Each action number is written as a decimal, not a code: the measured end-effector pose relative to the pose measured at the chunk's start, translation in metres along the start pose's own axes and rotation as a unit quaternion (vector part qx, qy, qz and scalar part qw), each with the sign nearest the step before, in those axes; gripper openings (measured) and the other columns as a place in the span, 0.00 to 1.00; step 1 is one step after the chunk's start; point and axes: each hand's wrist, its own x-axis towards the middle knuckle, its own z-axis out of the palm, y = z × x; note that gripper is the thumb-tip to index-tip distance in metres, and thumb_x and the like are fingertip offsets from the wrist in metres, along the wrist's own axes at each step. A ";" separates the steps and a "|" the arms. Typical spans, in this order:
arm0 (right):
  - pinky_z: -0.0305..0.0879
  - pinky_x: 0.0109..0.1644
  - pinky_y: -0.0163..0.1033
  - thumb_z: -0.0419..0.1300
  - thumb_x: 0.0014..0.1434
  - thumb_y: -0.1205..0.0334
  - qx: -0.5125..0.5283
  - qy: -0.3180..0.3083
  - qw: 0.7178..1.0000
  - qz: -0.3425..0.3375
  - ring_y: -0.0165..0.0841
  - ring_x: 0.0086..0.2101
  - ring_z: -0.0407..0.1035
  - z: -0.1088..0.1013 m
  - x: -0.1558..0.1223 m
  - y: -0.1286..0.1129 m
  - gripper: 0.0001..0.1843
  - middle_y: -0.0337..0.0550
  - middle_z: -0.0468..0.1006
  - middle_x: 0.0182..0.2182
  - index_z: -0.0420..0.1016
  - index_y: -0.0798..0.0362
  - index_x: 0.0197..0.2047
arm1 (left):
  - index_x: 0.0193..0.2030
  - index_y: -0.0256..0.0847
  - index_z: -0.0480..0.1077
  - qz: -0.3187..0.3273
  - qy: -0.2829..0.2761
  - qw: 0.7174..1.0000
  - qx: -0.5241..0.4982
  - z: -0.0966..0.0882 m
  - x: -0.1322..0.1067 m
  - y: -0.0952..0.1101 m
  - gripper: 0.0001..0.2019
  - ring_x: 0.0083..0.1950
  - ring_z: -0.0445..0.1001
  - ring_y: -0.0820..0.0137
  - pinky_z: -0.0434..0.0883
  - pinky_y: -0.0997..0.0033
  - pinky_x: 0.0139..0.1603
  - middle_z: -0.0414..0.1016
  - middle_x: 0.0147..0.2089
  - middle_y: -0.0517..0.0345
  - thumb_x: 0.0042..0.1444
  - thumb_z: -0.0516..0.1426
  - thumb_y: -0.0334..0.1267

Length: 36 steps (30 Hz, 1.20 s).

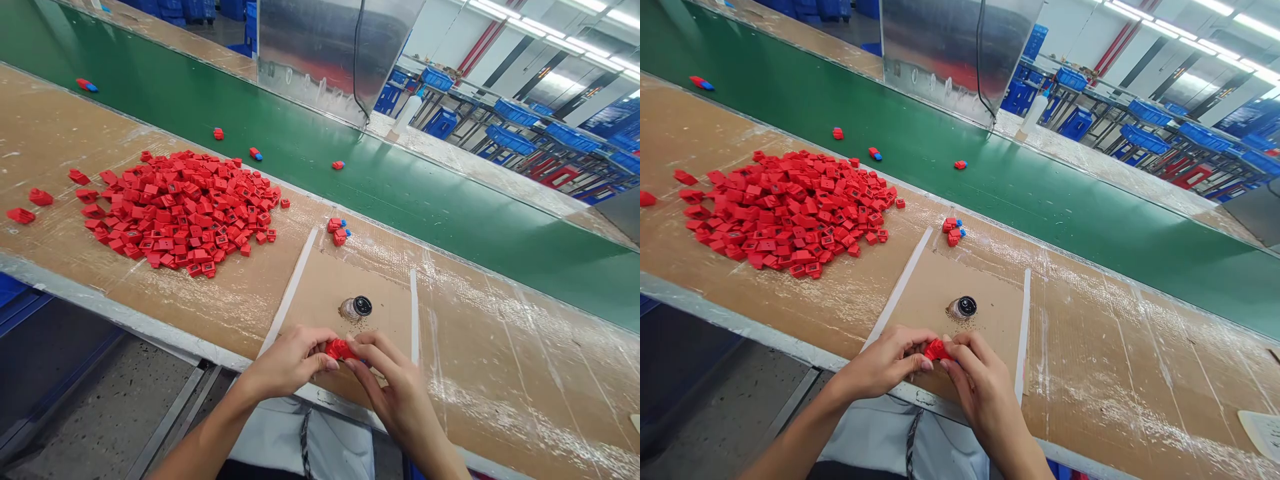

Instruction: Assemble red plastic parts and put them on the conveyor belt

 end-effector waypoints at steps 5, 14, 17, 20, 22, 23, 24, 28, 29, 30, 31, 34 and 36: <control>0.70 0.41 0.35 0.53 0.69 0.68 0.041 0.000 0.999 0.018 0.34 0.39 0.72 0.009 -0.007 0.003 0.09 0.46 0.75 0.41 0.73 0.50 0.48 | 0.33 0.38 0.72 0.010 -0.002 0.998 0.069 -0.001 -0.001 0.000 0.06 0.32 0.63 0.71 0.56 0.72 0.33 0.68 0.28 0.64 0.60 0.56 0.35; 0.71 0.39 0.36 0.57 0.67 0.66 0.058 0.127 0.989 0.055 0.34 0.39 0.72 0.020 -0.012 0.009 0.10 0.46 0.75 0.41 0.73 0.50 0.50 | 0.49 0.40 0.75 -0.039 0.033 0.996 -0.072 0.006 0.005 0.000 0.12 0.34 0.63 0.72 0.59 0.74 0.33 0.68 0.32 0.63 0.61 0.58 0.40; 0.72 0.42 0.36 0.56 0.67 0.67 0.049 0.148 0.986 0.052 0.34 0.42 0.72 0.023 -0.017 0.011 0.11 0.47 0.75 0.43 0.73 0.50 0.52 | 0.48 0.39 0.75 -0.041 0.033 0.995 -0.085 0.008 0.005 0.000 0.11 0.32 0.62 0.73 0.59 0.75 0.32 0.67 0.31 0.64 0.61 0.58 0.39; 0.73 0.45 0.38 0.56 0.67 0.68 0.054 0.145 0.986 0.055 0.35 0.44 0.73 0.027 -0.022 0.014 0.12 0.47 0.76 0.44 0.73 0.49 0.52 | 0.44 0.39 0.75 -0.026 0.042 0.998 -0.049 0.011 0.005 0.003 0.08 0.33 0.64 0.73 0.58 0.75 0.33 0.69 0.31 0.64 0.62 0.56 0.36; 0.73 0.45 0.38 0.56 0.67 0.68 0.060 0.141 0.987 0.052 0.35 0.43 0.74 0.029 -0.024 0.015 0.12 0.46 0.77 0.44 0.73 0.49 0.52 | 0.42 0.39 0.75 -0.012 0.053 0.998 -0.015 0.013 0.004 0.006 0.07 0.33 0.65 0.73 0.59 0.75 0.34 0.71 0.31 0.64 0.62 0.55 0.33; 0.73 0.44 0.37 0.56 0.67 0.69 0.064 0.136 0.987 0.049 0.35 0.42 0.74 0.030 -0.024 0.016 0.12 0.46 0.77 0.43 0.73 0.49 0.52 | 0.41 0.39 0.75 -0.005 0.054 0.999 0.002 0.013 0.004 0.007 0.07 0.34 0.66 0.73 0.59 0.75 0.34 0.72 0.31 0.63 0.62 0.55 0.32; 0.73 0.42 0.36 0.56 0.67 0.70 0.070 0.131 0.988 0.045 0.34 0.40 0.74 0.031 -0.024 0.016 0.12 0.45 0.76 0.41 0.73 0.49 0.51 | 0.40 0.39 0.74 0.001 0.053 0.998 0.019 0.013 0.004 0.007 0.07 0.35 0.67 0.73 0.60 0.75 0.35 0.73 0.32 0.63 0.62 0.54 0.30; 0.69 0.38 0.33 0.53 0.68 0.73 0.092 0.118 0.988 0.026 0.31 0.35 0.71 0.035 -0.023 0.017 0.11 0.44 0.73 0.38 0.73 0.51 0.46 | 0.39 0.38 0.74 0.012 0.037 0.996 0.083 0.010 0.003 0.005 0.06 0.37 0.70 0.70 0.60 0.74 0.39 0.75 0.35 0.61 0.63 0.54 0.29; 0.68 0.37 0.33 0.53 0.68 0.73 0.095 0.116 0.989 0.019 0.30 0.34 0.70 0.036 -0.023 0.017 0.10 0.43 0.73 0.37 0.72 0.51 0.45 | 0.39 0.38 0.74 0.013 0.035 0.995 0.094 0.009 0.003 0.004 0.06 0.38 0.70 0.70 0.60 0.73 0.39 0.75 0.35 0.60 0.63 0.55 0.29; 0.67 0.36 0.32 0.53 0.68 0.74 0.096 0.115 0.989 0.013 0.30 0.34 0.69 0.036 -0.022 0.017 0.10 0.43 0.72 0.36 0.72 0.51 0.44 | 0.40 0.38 0.74 0.013 0.032 0.994 0.103 0.008 0.003 0.004 0.06 0.38 0.71 0.69 0.60 0.73 0.39 0.75 0.35 0.59 0.63 0.55 0.30; 0.67 0.35 0.32 0.53 0.68 0.74 0.098 0.112 0.989 0.009 0.29 0.33 0.69 0.037 -0.022 0.018 0.10 0.43 0.72 0.36 0.71 0.52 0.44 | 0.41 0.37 0.74 0.014 0.029 0.994 0.108 0.008 0.004 0.003 0.06 0.38 0.71 0.69 0.60 0.73 0.40 0.76 0.36 0.59 0.64 0.55 0.30; 0.66 0.36 0.32 0.52 0.68 0.75 0.107 0.093 0.990 0.002 0.29 0.34 0.68 0.036 -0.023 0.019 0.10 0.43 0.71 0.36 0.70 0.52 0.43 | 0.41 0.36 0.74 0.017 0.019 0.992 0.126 0.007 0.004 0.003 0.06 0.38 0.71 0.68 0.60 0.73 0.40 0.75 0.36 0.58 0.64 0.55 0.30; 0.66 0.38 0.32 0.52 0.67 0.75 0.117 0.081 0.990 0.001 0.29 0.35 0.68 0.035 -0.024 0.020 0.10 0.43 0.71 0.37 0.70 0.52 0.43 | 0.40 0.37 0.73 0.025 0.013 0.990 0.136 0.007 0.004 0.003 0.06 0.38 0.70 0.69 0.60 0.73 0.39 0.75 0.36 0.59 0.63 0.55 0.28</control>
